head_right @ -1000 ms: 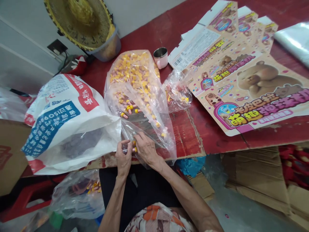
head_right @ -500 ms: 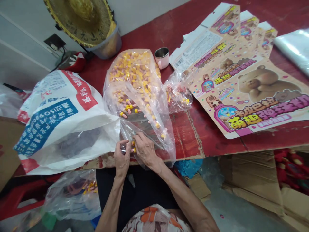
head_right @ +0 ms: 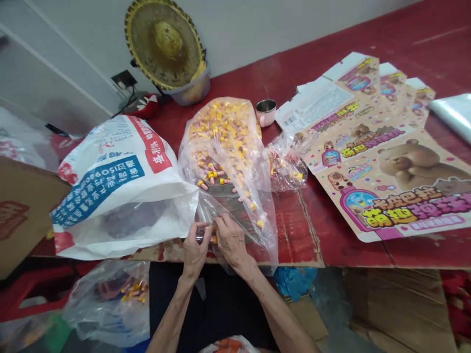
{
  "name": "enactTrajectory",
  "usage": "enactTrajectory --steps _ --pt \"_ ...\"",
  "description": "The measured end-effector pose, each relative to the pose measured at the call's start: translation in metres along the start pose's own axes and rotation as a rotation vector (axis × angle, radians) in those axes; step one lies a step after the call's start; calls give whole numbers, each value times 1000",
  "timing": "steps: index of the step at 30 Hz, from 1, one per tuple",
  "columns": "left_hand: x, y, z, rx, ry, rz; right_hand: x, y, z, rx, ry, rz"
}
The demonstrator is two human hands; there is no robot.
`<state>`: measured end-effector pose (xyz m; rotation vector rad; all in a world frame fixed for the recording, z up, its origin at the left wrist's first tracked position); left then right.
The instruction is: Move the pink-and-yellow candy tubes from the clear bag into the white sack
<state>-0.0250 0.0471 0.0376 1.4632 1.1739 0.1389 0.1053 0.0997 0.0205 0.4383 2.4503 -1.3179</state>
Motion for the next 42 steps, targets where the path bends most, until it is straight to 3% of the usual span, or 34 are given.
enactTrajectory --steps 8,15,22,32,42 --pt "3 6 -1 23 -102 57 1 0 0 -43 6 15" --pt "-9 11 7 171 -42 -15 4 4 2 -45 1 19" --pt "2 9 6 309 -53 -119 3 3 1 -41 17 -14" --pt "3 1 3 178 -92 -79 2 2 -1 -42 18 -21" --pt "2 -1 0 142 -60 -21 1 1 -1 -79 43 -7"
Point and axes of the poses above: each hand's wrist, its own z-axis away from the middle knuckle, its own x-axis out of the palm, y = z × x, the point moved 8 cm from there along -z, towards the middle knuckle, and after that the axes turned 15 degrees about y, right-handed, at the moved point
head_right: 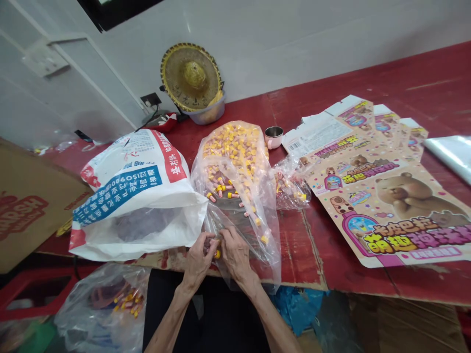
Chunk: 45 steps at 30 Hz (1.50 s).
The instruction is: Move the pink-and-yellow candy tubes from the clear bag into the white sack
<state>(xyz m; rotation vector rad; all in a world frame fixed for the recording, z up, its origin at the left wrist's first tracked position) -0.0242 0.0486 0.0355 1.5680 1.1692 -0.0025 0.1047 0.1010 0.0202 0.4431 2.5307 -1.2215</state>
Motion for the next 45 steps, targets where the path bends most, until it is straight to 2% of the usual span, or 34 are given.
enactTrajectory --steps 7,16,27,45 --pt "-1 -2 1 -59 2 25 0 1 0 30 -11 -9" --pt "-1 -7 5 -49 23 12 -1 0 0 16 1 5" --pt "-3 -3 2 -53 30 7 3 2 2 73 -54 -26" --pt "-5 -1 2 -82 36 10 2 1 1 74 -35 -8"
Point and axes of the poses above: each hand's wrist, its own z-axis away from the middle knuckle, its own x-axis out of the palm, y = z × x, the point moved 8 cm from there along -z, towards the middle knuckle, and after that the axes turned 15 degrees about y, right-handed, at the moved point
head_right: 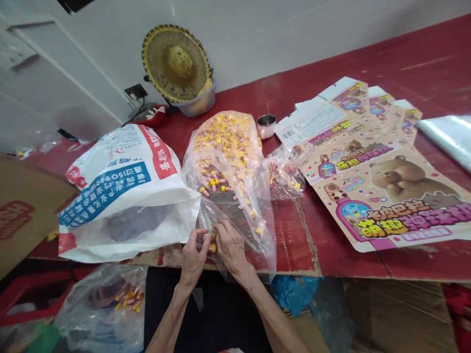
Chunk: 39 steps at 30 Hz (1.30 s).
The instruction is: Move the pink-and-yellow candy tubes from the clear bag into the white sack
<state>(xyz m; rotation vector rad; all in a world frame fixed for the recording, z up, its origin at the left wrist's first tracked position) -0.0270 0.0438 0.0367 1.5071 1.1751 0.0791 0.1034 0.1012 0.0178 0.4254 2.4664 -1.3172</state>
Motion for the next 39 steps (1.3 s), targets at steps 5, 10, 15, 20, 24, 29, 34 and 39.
enactTrajectory --steps 5,10,15,20,24,29,34,39 --pt "0 0 0 -3 5 -4 -1 -1 0 -7 9 -7" --pt "0 0 0 11 7 11 1 1 0 14 -16 -18" --pt "0 -1 1 -9 3 18 2 1 1 12 -22 -8" --pt "0 -3 1 -42 18 21 0 0 0 24 -28 -28" --pt "0 -2 2 -55 18 28 -1 -1 -1 29 -35 -31" --pt "-1 -1 2 -58 27 28 1 0 0 20 -47 1" --pt "-3 -3 3 -51 39 -8 3 1 1 20 -57 5" --pt "-4 -3 4 -43 48 -17 3 1 1 29 -54 -12"
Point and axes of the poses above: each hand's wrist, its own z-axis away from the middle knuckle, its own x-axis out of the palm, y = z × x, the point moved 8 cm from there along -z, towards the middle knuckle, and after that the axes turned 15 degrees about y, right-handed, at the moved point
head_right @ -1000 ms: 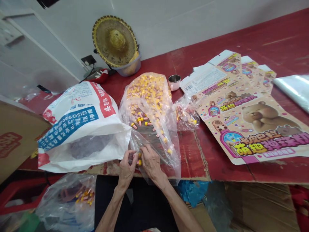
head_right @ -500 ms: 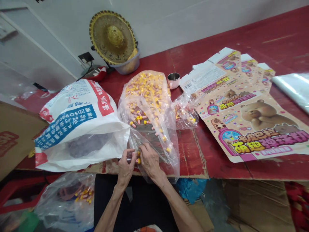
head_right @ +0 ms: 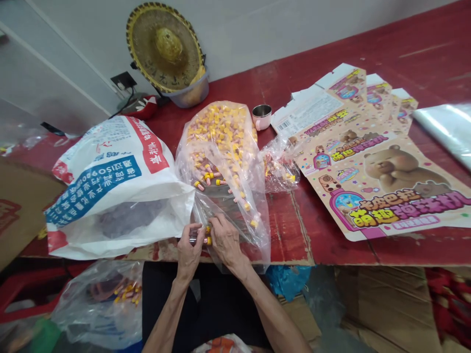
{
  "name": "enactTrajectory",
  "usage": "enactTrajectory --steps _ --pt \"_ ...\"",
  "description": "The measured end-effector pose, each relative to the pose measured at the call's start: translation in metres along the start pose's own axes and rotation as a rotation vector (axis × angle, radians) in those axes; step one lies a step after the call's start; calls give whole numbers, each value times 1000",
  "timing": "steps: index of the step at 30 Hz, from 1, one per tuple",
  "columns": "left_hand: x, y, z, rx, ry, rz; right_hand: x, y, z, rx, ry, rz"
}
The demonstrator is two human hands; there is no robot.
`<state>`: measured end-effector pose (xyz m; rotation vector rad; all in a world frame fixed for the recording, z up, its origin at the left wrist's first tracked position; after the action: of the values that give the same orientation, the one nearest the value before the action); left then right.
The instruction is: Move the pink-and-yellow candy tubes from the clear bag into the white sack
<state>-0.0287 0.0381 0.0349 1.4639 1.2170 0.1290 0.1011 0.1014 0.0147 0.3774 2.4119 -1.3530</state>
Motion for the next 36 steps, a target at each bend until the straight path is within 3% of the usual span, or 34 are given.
enactTrajectory --steps 26,32,36 --pt "0 -1 1 -18 5 -7 -6 -6 -2 -34 40 8" --pt "0 1 1 56 20 -14 -6 -6 -2 -40 49 -7" --pt "4 13 2 178 -32 -20 -10 -6 -2 -35 82 -61"
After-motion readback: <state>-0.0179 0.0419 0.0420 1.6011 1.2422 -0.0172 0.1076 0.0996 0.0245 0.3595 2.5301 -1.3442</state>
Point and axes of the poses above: each hand's wrist, its own z-axis away from the middle knuckle, its own x-axis out of the palm, y = z × x, the point moved 8 cm from there along -z, towards the middle knuckle, and after that the axes turned 15 degrees about y, right-handed, at the moved point
